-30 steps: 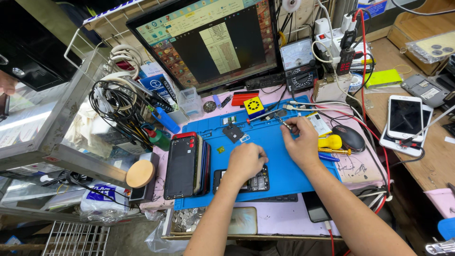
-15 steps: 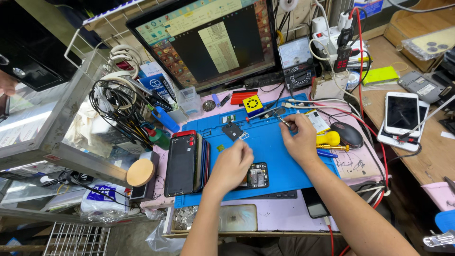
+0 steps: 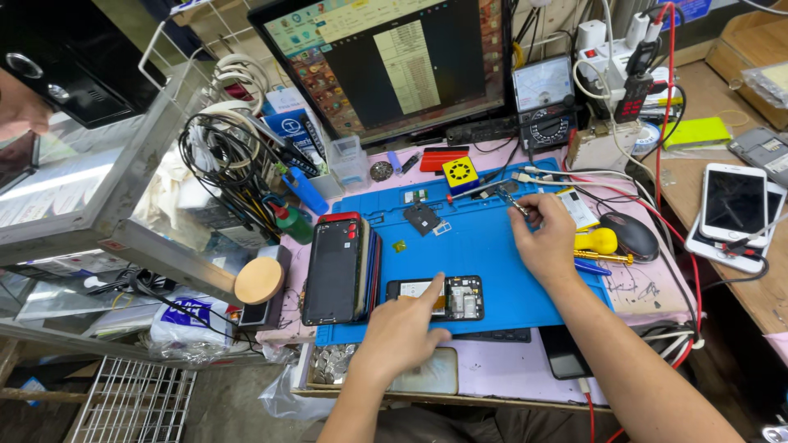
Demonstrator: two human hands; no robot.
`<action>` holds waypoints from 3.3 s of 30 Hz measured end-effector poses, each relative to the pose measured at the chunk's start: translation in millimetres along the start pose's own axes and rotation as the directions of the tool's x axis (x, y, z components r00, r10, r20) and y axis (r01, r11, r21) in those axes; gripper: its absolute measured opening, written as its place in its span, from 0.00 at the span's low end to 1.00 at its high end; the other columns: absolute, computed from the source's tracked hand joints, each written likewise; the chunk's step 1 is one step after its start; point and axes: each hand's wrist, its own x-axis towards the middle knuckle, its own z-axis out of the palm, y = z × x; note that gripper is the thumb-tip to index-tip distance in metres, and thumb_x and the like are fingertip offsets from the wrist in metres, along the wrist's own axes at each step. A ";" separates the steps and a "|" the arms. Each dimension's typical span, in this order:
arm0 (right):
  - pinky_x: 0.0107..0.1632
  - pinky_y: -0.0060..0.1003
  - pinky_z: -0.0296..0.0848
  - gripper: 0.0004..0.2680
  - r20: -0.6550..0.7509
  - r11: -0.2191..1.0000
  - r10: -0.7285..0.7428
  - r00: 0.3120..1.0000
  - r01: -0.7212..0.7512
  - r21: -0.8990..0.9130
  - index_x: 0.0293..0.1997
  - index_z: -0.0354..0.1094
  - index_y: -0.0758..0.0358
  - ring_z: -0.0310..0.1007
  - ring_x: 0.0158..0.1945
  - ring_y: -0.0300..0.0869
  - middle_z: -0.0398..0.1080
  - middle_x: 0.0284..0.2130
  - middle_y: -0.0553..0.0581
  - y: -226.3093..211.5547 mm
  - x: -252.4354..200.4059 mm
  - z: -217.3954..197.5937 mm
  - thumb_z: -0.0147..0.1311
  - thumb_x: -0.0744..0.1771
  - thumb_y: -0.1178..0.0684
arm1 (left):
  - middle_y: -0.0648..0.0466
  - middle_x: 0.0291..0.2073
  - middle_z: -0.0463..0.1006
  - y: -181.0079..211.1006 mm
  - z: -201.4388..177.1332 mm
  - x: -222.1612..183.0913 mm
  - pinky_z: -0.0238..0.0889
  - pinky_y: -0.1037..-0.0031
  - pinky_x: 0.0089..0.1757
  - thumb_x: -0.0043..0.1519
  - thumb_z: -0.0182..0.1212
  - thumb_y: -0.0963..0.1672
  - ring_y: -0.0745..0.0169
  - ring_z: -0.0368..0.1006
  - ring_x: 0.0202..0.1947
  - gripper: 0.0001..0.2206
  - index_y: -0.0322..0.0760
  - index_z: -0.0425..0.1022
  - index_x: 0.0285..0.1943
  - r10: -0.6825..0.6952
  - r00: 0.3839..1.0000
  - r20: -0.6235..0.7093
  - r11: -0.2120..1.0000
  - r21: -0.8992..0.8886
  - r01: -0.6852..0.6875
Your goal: The person disassembles a mobile phone using a small prying tool and their hands, separating the circuit board and internal components from the chassis while working on a blue repair mat.
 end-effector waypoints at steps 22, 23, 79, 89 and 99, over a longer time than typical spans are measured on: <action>0.40 0.26 0.67 0.09 -0.170 0.858 0.312 0.935 -0.200 0.474 0.51 0.62 0.67 0.66 0.37 0.31 0.68 0.38 0.49 29.5 -3.9 -0.5 0.59 0.70 0.60 | 0.37 0.28 0.82 18.6 -34.7 97.0 0.73 0.58 0.37 0.33 0.71 0.65 0.43 0.81 0.31 0.37 0.27 0.78 0.26 -0.185 0.980 -0.073 0.979 -0.102 0.178; 0.40 0.26 0.66 0.09 -0.165 0.826 0.339 0.926 -0.209 0.524 0.52 0.61 0.66 0.65 0.38 0.31 0.66 0.39 0.49 32.0 -4.8 -0.6 0.58 0.70 0.60 | 0.38 0.27 0.83 21.4 -34.1 112.9 0.74 0.60 0.37 0.33 0.70 0.66 0.44 0.82 0.30 0.38 0.26 0.80 0.26 -0.235 0.970 -0.057 0.966 -0.128 0.227; 0.42 0.23 0.71 0.12 0.003 0.818 0.272 0.962 -0.233 0.525 0.55 0.63 0.68 0.72 0.40 0.30 0.74 0.42 0.54 18.4 -0.2 -3.2 0.60 0.68 0.64 | 0.41 0.33 0.82 5.2 9.9 238.3 0.70 0.58 0.39 0.55 0.65 0.61 0.42 0.79 0.37 0.32 0.31 0.71 0.51 -0.314 0.877 -0.363 0.933 -0.291 0.214; 0.32 0.25 0.65 0.12 -0.013 0.962 0.122 0.992 -0.115 0.247 0.52 0.66 0.68 0.67 0.31 0.30 0.74 0.35 0.53 15.0 -6.7 -1.3 0.64 0.67 0.62 | 0.37 0.44 0.77 -46.5 90.1 128.3 0.66 0.62 0.50 0.72 0.43 0.56 0.41 0.72 0.48 0.26 0.26 0.70 0.52 0.120 0.983 0.139 -0.674 -0.716 0.184; 0.34 0.28 0.71 0.08 0.091 0.985 -0.169 0.981 0.166 0.040 0.46 0.71 0.67 0.72 0.31 0.34 0.75 0.35 0.55 -13.1 -18.5 -0.5 0.66 0.65 0.61 | 0.24 0.66 0.62 -41.5 91.1 88.9 0.51 0.54 0.68 0.71 0.43 0.48 0.29 0.56 0.71 0.21 0.22 0.65 0.60 0.095 0.996 0.000 -0.770 -0.633 0.073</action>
